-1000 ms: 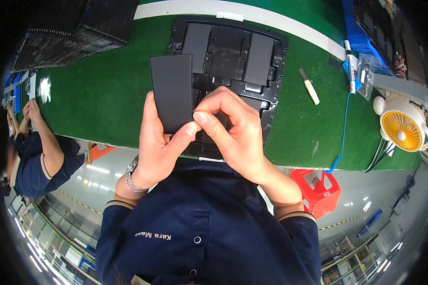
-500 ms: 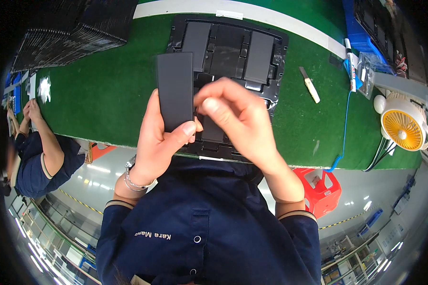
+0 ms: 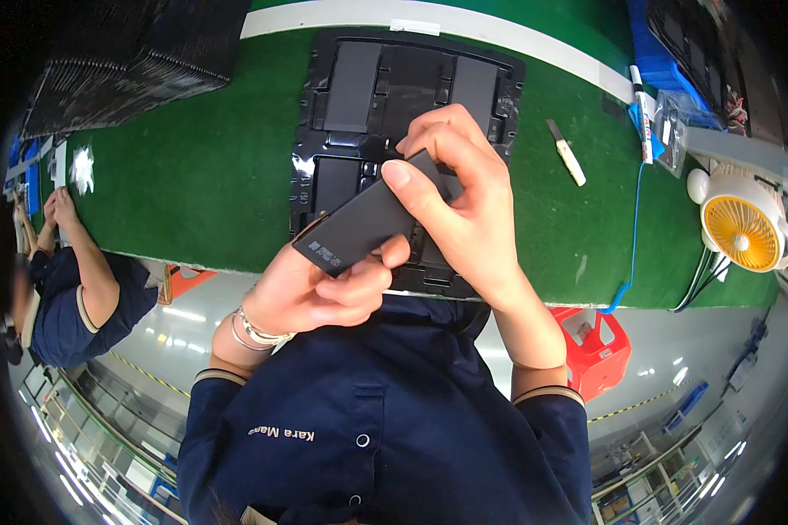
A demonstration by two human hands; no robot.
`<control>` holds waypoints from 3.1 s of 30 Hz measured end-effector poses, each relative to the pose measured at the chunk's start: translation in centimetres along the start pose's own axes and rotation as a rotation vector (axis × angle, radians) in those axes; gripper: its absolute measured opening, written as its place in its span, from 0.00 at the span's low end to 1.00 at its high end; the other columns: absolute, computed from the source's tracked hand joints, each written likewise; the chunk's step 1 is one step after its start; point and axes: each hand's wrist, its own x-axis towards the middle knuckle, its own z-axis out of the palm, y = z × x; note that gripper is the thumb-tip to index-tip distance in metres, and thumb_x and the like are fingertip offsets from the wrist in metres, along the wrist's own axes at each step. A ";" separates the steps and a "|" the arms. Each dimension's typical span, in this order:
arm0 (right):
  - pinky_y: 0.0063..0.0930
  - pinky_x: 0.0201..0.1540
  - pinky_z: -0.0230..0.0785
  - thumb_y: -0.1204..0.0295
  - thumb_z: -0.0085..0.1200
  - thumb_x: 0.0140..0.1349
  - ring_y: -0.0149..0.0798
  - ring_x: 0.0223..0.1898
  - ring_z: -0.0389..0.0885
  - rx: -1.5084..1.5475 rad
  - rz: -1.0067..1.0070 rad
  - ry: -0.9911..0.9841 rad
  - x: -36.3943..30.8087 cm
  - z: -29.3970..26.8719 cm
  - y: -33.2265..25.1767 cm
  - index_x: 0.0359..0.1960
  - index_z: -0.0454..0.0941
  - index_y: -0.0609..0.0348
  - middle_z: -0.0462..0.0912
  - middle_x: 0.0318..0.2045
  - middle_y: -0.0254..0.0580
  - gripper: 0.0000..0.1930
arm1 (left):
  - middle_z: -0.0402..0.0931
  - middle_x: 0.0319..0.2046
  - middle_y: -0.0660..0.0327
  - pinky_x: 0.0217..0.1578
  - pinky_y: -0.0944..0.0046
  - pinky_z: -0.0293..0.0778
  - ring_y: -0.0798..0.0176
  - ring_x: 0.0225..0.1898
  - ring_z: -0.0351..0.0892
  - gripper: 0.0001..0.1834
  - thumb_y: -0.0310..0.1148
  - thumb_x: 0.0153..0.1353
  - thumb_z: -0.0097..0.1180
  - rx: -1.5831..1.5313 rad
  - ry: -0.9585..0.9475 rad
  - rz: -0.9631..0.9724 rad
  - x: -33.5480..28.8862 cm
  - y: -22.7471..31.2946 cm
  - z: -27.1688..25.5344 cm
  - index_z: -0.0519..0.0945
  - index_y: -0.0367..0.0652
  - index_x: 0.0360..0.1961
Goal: Assembling black plastic electronic housings at a factory workbench.
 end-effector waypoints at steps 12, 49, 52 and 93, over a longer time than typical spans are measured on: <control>0.25 0.47 0.70 0.78 0.55 0.68 0.29 0.41 0.75 0.337 0.183 -0.113 -2.4 1.1 -1.5 0.39 0.77 0.67 0.73 0.40 0.38 0.04 | 0.73 0.39 0.59 0.35 0.70 0.77 0.72 0.33 0.77 0.24 0.21 0.64 0.56 1.011 0.510 0.758 0.0 -0.9 0.7 0.59 0.38 0.57; 0.22 0.44 0.69 0.74 0.56 0.69 0.25 0.39 0.75 0.515 0.257 -0.073 -2.5 2.4 -1.0 0.38 0.77 0.67 0.76 0.37 0.34 0.07 | 0.66 0.49 0.53 0.52 0.59 0.70 0.61 0.50 0.71 0.31 0.24 0.61 0.60 1.240 0.760 0.769 -0.2 -1.7 0.8 0.58 0.33 0.61; 0.21 0.43 0.69 0.74 0.55 0.69 0.24 0.38 0.75 0.524 0.275 -0.093 -2.5 2.4 -1.1 0.38 0.77 0.67 0.76 0.36 0.34 0.06 | 0.66 0.49 0.53 0.52 0.59 0.70 0.61 0.50 0.71 0.31 0.24 0.61 0.60 1.223 0.752 0.767 -0.1 -1.7 0.9 0.58 0.33 0.61; 0.43 0.68 0.62 0.66 0.70 0.48 0.53 0.67 0.65 -1.103 -0.305 -0.305 4.2 -6.7 2.7 0.61 0.70 0.61 0.69 0.63 0.50 0.37 | 0.66 0.27 0.66 0.27 0.72 0.61 0.73 0.24 0.61 0.27 0.30 0.68 0.42 1.084 0.664 0.418 1.8 4.5 0.8 0.61 0.31 0.67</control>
